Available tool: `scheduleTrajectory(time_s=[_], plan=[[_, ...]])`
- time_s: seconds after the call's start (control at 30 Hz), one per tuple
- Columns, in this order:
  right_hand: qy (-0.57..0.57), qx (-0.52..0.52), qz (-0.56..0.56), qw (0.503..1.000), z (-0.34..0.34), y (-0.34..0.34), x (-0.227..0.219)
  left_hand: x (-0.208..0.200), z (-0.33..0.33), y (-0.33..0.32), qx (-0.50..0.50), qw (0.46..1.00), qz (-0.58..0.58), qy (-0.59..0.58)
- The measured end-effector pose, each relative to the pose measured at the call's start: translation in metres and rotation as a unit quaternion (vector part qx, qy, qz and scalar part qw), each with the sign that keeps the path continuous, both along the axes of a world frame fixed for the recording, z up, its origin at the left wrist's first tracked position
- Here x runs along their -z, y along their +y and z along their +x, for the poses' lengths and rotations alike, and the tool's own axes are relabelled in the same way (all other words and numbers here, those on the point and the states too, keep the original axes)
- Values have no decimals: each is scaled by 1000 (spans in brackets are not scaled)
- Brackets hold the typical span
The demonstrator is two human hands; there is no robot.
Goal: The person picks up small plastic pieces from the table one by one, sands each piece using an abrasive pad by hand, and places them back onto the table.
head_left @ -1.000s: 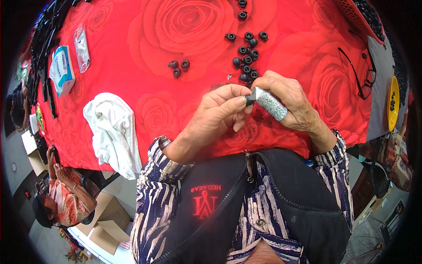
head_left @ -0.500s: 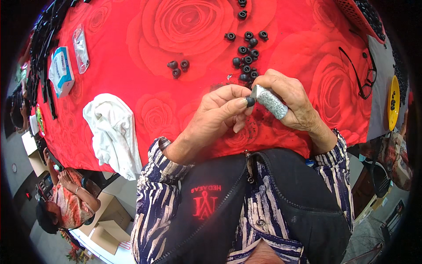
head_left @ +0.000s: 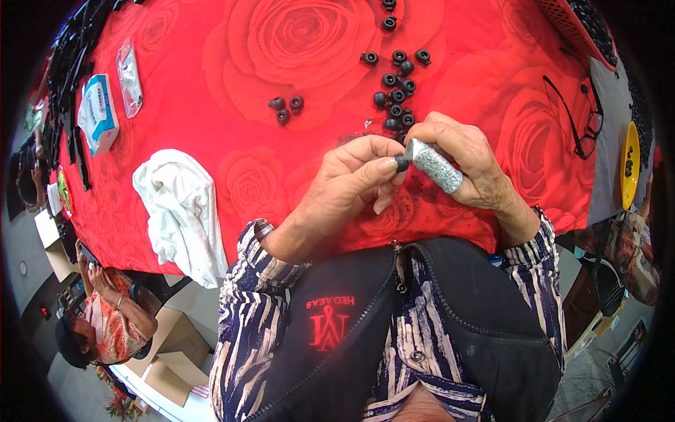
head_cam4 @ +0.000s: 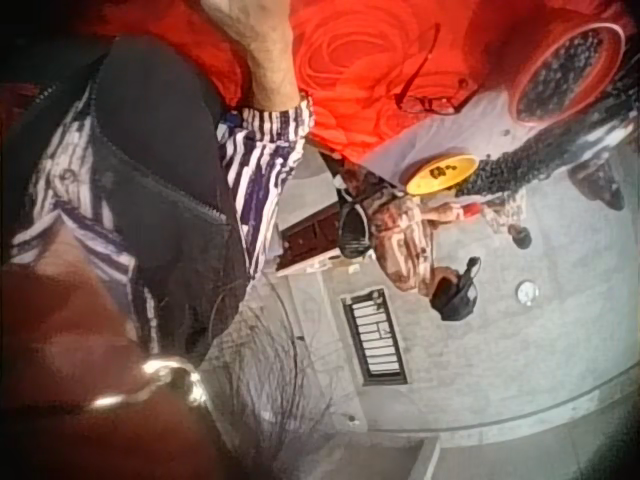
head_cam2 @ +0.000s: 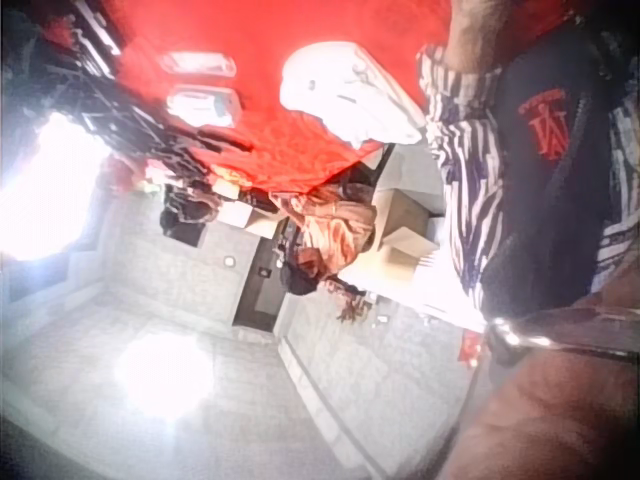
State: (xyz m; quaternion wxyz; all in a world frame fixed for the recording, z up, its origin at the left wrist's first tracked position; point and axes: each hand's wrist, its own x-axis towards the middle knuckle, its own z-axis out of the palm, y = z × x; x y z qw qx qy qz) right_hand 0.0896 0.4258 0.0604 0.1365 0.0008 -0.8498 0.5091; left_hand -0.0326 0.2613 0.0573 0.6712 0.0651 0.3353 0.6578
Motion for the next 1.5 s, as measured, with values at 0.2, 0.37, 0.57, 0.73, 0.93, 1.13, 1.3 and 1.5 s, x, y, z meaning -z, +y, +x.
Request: scheduleTrajectory(time_s=[0.2,0.37,0.57,0.73,0.93,1.13,1.3,1.5], plan=[[-1,2,4,1000,1,0,-1,0,0,0,-1,1000,0,-1],[23,15,-9,1000,-1,-4,1,1,0,-2,-3,1000,-5,-2],[7,15,0,1000,0,-2,1,0,-1,0,3,1000,-5,-2],[14,17,6,1000,-1,-2,3,1,-1,-1,-2,1000,0,-3],[8,3,16,1000,0,0,-1,3,0,-1,2,1000,8,-9],[10,10,25,1000,1,-2,0,2,0,-1,1,1000,-7,-2],[6,21,25,999,1,-3,0,3,0,-1,0,1000,-9,2],[14,14,28,999,0,0,1,1,0,1,1,1000,-15,9]])
